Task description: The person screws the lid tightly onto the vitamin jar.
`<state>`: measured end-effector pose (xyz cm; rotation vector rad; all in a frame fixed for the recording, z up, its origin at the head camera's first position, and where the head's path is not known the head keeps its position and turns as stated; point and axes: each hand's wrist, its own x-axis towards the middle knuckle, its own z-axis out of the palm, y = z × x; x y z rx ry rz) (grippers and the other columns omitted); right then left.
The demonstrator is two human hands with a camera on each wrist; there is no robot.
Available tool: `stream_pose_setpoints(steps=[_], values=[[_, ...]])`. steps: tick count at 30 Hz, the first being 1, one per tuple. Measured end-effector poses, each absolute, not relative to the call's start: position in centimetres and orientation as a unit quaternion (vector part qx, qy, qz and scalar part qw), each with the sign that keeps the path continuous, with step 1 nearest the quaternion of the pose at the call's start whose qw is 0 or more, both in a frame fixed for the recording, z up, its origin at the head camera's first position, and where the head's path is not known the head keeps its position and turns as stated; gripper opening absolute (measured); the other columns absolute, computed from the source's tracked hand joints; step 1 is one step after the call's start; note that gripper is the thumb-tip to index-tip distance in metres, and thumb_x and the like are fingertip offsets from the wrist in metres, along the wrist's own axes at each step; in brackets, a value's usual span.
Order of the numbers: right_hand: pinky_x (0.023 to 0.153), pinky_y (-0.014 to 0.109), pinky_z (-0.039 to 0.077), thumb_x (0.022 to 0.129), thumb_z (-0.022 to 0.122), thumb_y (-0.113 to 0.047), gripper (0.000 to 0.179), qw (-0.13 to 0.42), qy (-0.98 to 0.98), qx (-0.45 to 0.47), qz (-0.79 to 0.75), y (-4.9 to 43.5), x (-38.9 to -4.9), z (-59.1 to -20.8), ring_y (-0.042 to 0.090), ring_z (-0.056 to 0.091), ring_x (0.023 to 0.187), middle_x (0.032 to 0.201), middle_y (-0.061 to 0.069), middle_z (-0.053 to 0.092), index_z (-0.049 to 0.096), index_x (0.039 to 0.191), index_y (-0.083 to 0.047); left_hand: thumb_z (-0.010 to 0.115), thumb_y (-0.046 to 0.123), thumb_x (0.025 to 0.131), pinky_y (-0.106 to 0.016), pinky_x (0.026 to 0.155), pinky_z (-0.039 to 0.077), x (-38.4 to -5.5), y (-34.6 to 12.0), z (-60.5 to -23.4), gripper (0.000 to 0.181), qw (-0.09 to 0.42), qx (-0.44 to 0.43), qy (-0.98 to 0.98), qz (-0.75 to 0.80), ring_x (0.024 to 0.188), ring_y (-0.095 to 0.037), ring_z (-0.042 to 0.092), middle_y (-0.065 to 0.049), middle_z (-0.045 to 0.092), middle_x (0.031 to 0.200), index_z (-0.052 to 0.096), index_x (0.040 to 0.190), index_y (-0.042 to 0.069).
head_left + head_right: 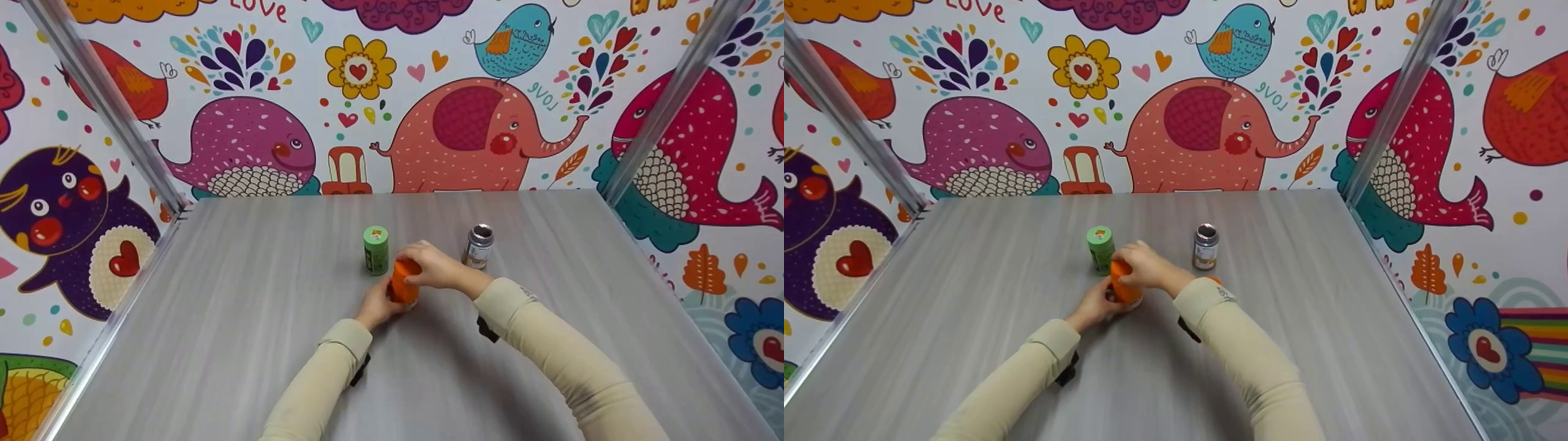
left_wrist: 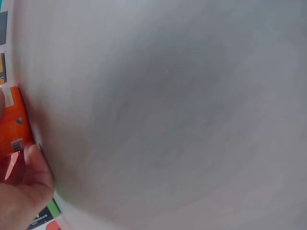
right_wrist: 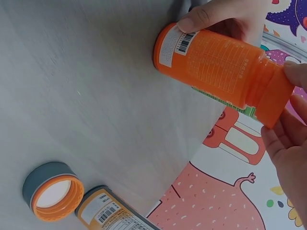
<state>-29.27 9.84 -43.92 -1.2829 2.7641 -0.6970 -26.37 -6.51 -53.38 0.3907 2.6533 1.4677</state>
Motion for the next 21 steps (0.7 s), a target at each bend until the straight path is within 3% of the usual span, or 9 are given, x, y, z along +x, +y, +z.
stream_pose_setpoints(steps=[21], values=[[0.09,0.04,0.044,0.082,0.067,-0.012,0.038,0.044,0.893,-0.389,-0.221,9.79,-28.89,-44.06,0.029,0.046,0.109,0.12,0.016,0.055,0.057,0.116,0.002,0.076,0.012,0.073,-0.044,0.096,0.04,-26.26,-6.46,-53.47,0.061,0.044,0.133,0.85,0.508,0.108,-0.032,0.054,-0.02,0.056,0.118,0.046,0.125,-0.002]])
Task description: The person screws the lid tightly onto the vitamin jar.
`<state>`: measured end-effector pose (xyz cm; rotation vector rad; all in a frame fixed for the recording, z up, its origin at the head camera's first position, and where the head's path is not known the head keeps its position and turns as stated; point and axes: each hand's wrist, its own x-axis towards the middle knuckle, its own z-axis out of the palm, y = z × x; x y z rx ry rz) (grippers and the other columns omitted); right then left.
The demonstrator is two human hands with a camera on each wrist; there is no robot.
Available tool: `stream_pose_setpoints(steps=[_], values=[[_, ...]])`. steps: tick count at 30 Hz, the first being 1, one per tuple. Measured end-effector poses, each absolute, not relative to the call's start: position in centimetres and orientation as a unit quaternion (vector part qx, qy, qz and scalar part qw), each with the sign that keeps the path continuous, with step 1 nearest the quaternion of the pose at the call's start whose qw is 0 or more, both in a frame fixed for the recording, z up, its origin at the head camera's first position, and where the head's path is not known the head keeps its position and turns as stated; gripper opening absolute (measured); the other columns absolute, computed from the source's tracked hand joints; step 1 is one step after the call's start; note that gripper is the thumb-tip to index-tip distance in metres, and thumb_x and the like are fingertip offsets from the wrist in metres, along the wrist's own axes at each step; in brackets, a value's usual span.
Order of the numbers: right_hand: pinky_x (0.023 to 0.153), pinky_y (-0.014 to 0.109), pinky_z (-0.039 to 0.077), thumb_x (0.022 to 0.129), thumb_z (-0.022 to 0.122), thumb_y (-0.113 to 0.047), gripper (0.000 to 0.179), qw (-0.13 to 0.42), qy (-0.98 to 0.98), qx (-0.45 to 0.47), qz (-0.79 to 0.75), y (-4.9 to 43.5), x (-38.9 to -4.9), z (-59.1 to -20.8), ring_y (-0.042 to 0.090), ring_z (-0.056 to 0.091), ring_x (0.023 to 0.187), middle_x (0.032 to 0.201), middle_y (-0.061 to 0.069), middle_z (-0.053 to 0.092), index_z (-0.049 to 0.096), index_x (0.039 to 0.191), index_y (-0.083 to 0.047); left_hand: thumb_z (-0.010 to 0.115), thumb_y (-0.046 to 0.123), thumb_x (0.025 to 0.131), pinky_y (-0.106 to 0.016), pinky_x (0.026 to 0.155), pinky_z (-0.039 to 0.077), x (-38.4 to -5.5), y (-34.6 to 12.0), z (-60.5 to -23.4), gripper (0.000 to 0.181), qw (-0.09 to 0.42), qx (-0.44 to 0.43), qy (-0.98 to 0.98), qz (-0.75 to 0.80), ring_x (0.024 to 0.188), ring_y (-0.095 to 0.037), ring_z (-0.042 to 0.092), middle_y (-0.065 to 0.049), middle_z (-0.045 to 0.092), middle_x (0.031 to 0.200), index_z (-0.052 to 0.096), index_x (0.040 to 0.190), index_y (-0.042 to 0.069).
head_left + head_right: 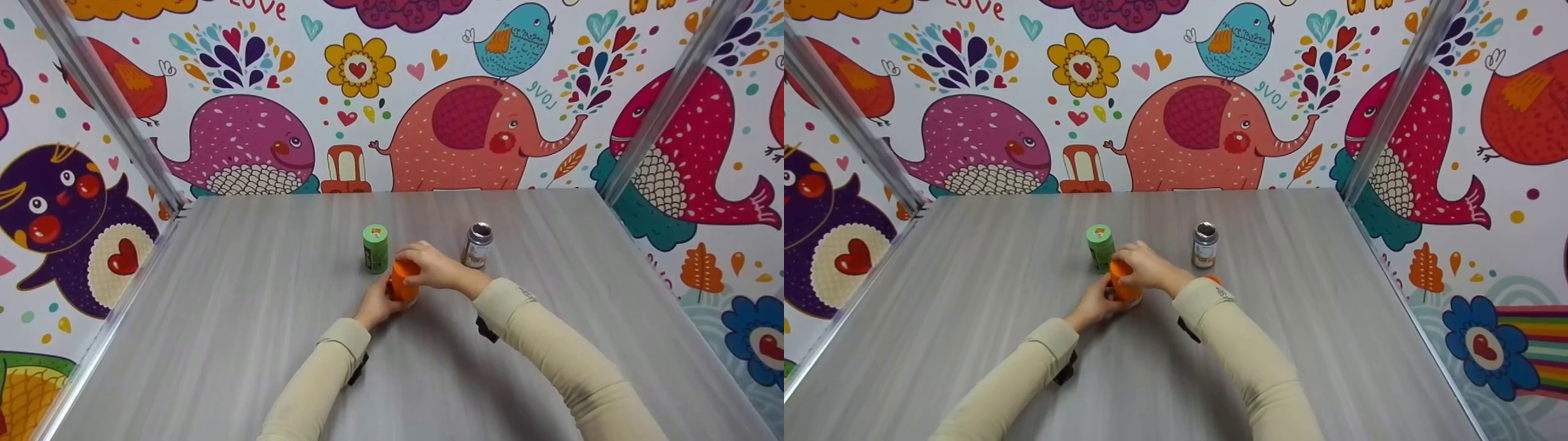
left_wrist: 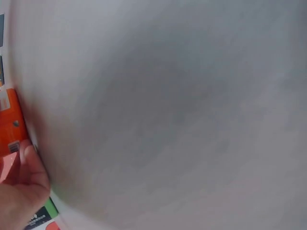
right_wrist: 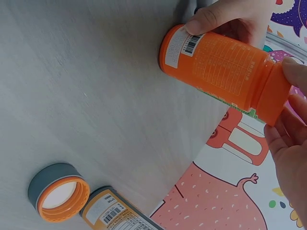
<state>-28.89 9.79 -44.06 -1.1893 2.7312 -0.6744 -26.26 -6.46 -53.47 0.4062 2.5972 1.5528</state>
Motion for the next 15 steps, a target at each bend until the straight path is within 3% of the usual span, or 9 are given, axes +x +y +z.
stream_pose_setpoints(steps=[15], values=[[0.098,0.044,0.039,0.085,0.059,-0.005,0.041,0.111,0.882,-0.409,-0.207,10.36,-29.16,-43.22,0.033,0.046,0.117,0.132,0.019,0.047,0.053,0.125,0.002,0.075,0.016,0.075,-0.044,0.095,0.04,-26.23,-6.55,-53.52,0.059,0.051,0.136,0.848,0.509,0.105,-0.031,0.054,-0.018,0.057,0.115,0.048,0.124,0.0]])
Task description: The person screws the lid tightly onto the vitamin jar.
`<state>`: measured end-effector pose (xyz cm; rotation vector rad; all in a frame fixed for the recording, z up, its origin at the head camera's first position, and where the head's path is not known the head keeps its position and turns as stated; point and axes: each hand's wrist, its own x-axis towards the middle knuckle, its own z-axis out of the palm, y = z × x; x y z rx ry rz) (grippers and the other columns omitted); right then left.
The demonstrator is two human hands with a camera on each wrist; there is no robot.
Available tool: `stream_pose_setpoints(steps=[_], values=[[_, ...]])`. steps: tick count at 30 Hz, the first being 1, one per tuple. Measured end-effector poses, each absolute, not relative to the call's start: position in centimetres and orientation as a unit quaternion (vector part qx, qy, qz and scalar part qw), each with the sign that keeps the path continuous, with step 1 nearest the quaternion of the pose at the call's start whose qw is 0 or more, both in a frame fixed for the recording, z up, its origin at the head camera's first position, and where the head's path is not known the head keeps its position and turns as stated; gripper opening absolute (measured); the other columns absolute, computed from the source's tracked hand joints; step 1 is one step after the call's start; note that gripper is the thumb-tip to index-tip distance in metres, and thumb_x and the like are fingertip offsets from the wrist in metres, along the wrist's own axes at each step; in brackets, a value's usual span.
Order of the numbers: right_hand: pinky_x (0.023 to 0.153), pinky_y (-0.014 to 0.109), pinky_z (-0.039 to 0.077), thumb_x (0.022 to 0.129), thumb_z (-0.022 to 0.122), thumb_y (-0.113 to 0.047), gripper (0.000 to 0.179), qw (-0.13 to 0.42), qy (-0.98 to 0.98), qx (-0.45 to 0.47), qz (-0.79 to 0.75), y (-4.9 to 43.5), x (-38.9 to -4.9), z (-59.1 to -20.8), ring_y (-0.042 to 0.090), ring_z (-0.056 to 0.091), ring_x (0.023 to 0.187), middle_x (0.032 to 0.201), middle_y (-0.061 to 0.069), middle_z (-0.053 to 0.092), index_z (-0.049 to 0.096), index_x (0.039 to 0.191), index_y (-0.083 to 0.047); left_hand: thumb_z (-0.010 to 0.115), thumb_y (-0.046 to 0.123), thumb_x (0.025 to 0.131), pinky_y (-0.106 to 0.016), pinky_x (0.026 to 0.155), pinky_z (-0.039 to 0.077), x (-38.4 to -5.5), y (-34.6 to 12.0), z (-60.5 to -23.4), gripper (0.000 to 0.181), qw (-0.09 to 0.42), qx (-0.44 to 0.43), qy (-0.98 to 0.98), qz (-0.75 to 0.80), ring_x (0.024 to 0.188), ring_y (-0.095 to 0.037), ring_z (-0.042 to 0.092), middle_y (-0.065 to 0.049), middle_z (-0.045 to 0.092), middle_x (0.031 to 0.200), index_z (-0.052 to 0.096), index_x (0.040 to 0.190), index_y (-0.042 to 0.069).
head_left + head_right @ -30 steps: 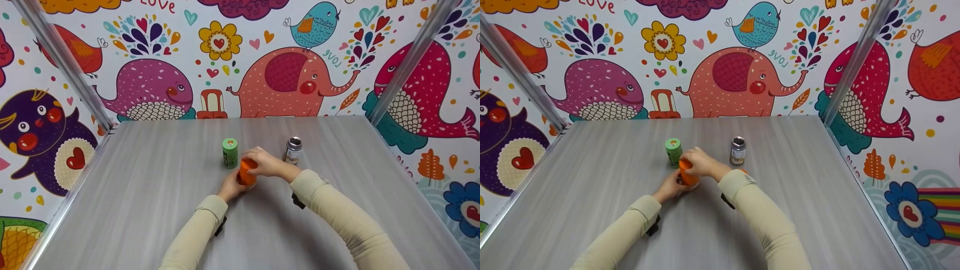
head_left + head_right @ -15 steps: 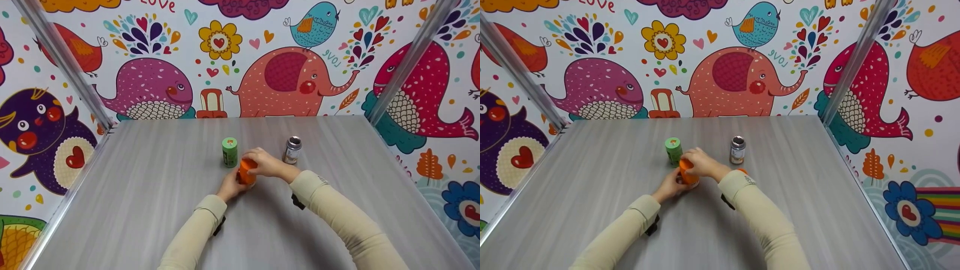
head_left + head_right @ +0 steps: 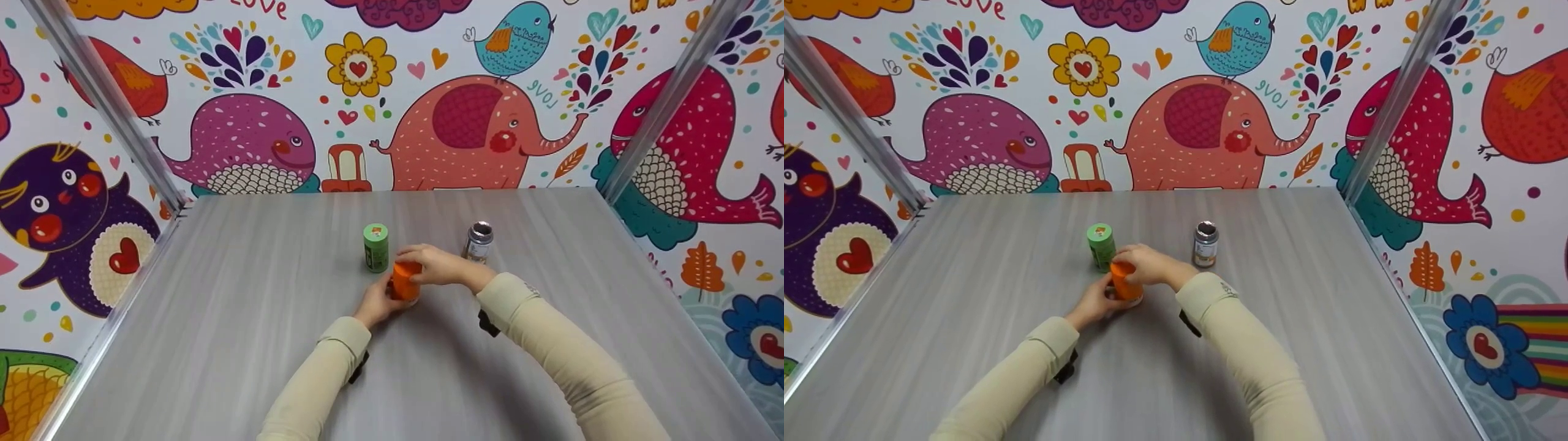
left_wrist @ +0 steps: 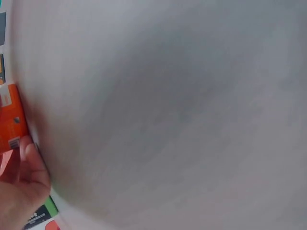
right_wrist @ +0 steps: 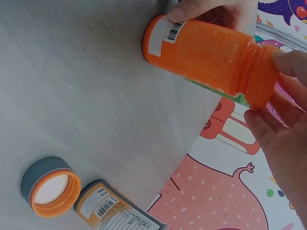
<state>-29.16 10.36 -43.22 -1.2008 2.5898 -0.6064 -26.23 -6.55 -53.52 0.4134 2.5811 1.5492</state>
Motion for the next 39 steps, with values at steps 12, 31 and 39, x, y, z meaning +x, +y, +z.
stream_pose_setpoints(steps=[12,31,39], values=[[0.097,0.042,0.04,0.085,0.061,-0.007,0.039,0.098,0.886,-0.409,-0.197,10.3,-29.0,-43.3,0.032,0.047,0.115,0.129,0.017,0.049,0.055,0.122,0.002,0.076,0.016,0.074,-0.043,0.097,0.039,-26.2,-6.5,-53.5,0.062,0.053,0.128,0.848,0.511,0.109,-0.032,0.053,-0.018,0.057,0.118,0.047,0.126,0.0],[0.095,0.041,0.042,0.085,0.065,-0.022,0.041,0.035,0.91,-0.35,-0.218,10.1,-28.5,-44.8,0.03,0.048,0.111,0.122,0.016,0.054,0.058,0.119,0.0,0.077,0.016,0.073,-0.042,0.092,0.043,-26.4,-6.7,-53.8,0.058,0.04,0.14,0.851,0.505,0.102,-0.03,0.057,-0.018,0.06,0.111,0.05,0.121,-0.001],[0.092,0.041,0.043,0.082,0.067,-0.03,0.044,0.002,0.926,-0.289,-0.241,9.8,-28.0,-45.7,0.027,0.048,0.107,0.119,0.013,0.054,0.058,0.118,-0.004,0.076,0.013,0.073,-0.042,0.093,0.043,-26.4,-6.6,-53.8,0.058,0.04,0.143,0.85,0.505,0.105,-0.031,0.056,-0.019,0.06,0.113,0.049,0.123,-0.001]])
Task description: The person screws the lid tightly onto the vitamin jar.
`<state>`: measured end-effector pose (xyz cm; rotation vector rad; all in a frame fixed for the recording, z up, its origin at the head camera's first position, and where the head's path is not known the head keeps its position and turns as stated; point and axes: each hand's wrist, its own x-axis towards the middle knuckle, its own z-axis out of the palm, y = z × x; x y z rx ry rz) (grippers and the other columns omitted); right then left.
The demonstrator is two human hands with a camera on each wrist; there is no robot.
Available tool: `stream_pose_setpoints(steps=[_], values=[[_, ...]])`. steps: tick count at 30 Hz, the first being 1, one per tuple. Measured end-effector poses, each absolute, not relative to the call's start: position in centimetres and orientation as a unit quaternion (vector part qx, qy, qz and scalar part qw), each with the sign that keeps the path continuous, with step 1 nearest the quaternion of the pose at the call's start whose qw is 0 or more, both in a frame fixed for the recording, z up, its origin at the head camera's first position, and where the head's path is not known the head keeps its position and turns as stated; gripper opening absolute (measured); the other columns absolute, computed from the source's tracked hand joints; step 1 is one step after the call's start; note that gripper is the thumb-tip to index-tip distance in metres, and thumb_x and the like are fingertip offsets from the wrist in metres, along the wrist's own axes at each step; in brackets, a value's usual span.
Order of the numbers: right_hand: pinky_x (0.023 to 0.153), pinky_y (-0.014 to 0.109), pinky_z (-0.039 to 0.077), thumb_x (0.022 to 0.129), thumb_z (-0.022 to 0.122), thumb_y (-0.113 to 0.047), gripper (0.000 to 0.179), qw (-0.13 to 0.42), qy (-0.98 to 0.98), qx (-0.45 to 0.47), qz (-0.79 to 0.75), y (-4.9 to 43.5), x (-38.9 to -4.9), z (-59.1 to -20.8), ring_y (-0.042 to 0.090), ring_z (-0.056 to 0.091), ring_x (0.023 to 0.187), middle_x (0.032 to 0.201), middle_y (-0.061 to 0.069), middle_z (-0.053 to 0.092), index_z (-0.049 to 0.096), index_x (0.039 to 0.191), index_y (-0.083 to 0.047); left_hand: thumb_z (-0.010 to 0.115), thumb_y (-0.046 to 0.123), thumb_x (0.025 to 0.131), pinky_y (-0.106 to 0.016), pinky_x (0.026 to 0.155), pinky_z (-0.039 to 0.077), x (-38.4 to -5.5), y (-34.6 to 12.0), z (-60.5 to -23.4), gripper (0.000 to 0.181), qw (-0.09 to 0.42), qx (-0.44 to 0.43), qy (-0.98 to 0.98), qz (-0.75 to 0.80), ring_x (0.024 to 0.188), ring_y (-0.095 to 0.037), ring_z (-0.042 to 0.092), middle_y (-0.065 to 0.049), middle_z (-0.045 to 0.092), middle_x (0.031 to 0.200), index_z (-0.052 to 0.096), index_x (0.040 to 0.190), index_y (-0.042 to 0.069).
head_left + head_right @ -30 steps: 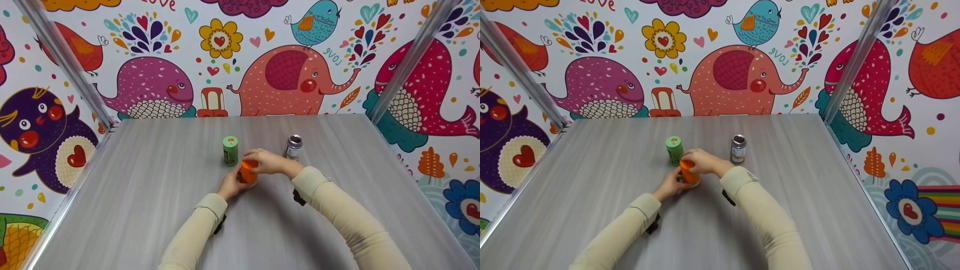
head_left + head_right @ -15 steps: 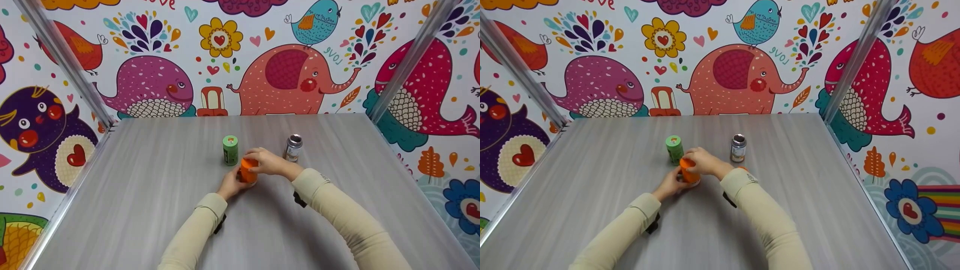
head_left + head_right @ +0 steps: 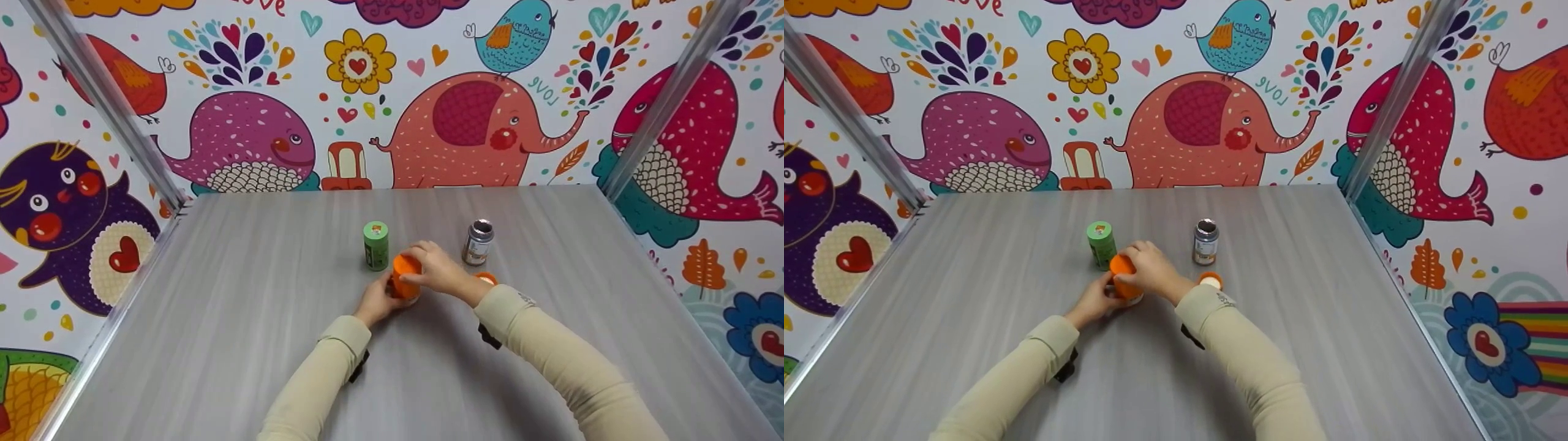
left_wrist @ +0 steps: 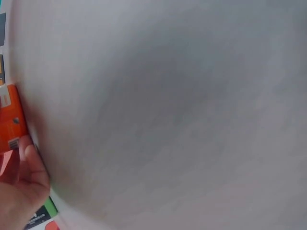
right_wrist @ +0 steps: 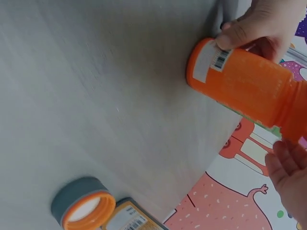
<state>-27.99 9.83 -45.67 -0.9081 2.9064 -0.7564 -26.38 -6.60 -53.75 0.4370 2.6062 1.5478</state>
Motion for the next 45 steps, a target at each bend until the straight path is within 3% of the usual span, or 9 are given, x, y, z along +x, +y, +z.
stream_pose_setpoints(steps=[5,12,17,27,35,41,45], values=[[0.09,0.041,0.042,0.081,0.068,-0.033,0.049,0.0,0.923,-0.288,-0.256,10.1,-28.1,-45.9,0.027,0.049,0.105,0.116,0.013,0.054,0.057,0.119,-0.004,0.076,0.013,0.074,-0.042,0.094,0.043,-26.4,-6.6,-53.8,0.06,0.044,0.143,0.848,0.509,0.106,-0.031,0.056,-0.02,0.058,0.115,0.047,0.125,-0.001],[0.101,0.045,0.035,0.085,0.063,-0.011,0.051,0.068,0.871,-0.367,-0.318,11.3,-28.8,-45.1,0.033,0.045,0.12,0.131,0.021,0.047,0.045,0.13,0.005,0.077,0.014,0.073,-0.042,0.094,0.042,-26.4,-6.6,-53.9,0.061,0.045,0.13,0.848,0.512,0.106,-0.031,0.055,-0.019,0.058,0.115,0.048,0.124,-0.002],[0.102,0.044,0.035,0.086,0.06,-0.005,0.051,0.085,0.853,-0.396,-0.33,11.7,-29.2,-45.1,0.034,0.045,0.121,0.133,0.022,0.046,0.042,0.132,0.006,0.077,0.014,0.072,-0.043,0.095,0.041,-26.4,-6.5,-53.9,0.062,0.051,0.127,0.851,0.507,0.108,-0.031,0.054,-0.019,0.058,0.116,0.048,0.125,-0.002],[0.098,0.046,0.037,0.084,0.065,-0.017,0.048,0.02,0.87,-0.377,-0.317,11.2,-28.9,-46.0,0.034,0.047,0.115,0.124,0.021,0.051,0.051,0.123,0.007,0.077,0.011,0.072,-0.043,0.094,0.042,-26.3,-6.5,-53.8,0.06,0.044,0.134,0.845,0.516,0.107,-0.034,0.055,-0.022,0.057,0.115,0.048,0.123,-0.005],[0.094,0.042,0.041,0.081,0.069,-0.026,0.05,0.017,0.891,-0.32,-0.321,10.7,-28.6,-46.3,0.028,0.049,0.107,0.116,0.015,0.053,0.054,0.119,0.003,0.076,0.012,0.073,-0.043,0.095,0.042,-26.1,-6.6,-53.5,0.06,0.041,0.135,0.844,0.518,0.108,-0.033,0.054,-0.021,0.057,0.117,0.048,0.124,-0.004],[0.103,0.047,0.032,0.082,0.067,-0.016,0.06,0.092,0.863,-0.337,-0.366,11.6,-29.1,-45.7,0.035,0.042,0.121,0.133,0.023,0.043,0.04,0.131,0.008,0.077,0.014,0.072,-0.043,0.096,0.041,-26.1,-6.6,-53.6,0.061,0.043,0.128,0.845,0.517,0.109,-0.033,0.054,-0.02,0.058,0.116,0.049,0.123,-0.003],[0.104,0.048,0.03,0.083,0.062,-0.006,0.058,0.133,0.838,-0.356,-0.391,12.1,-29.5,-45.4,0.037,0.039,0.125,0.135,0.025,0.041,0.037,0.133,0.009,0.078,0.014,0.071,-0.042,0.095,0.041,-26.1,-6.5,-53.5,0.062,0.044,0.123,0.85,0.511,0.107,-0.032,0.055,-0.019,0.058,0.116,0.049,0.124,-0.002]])
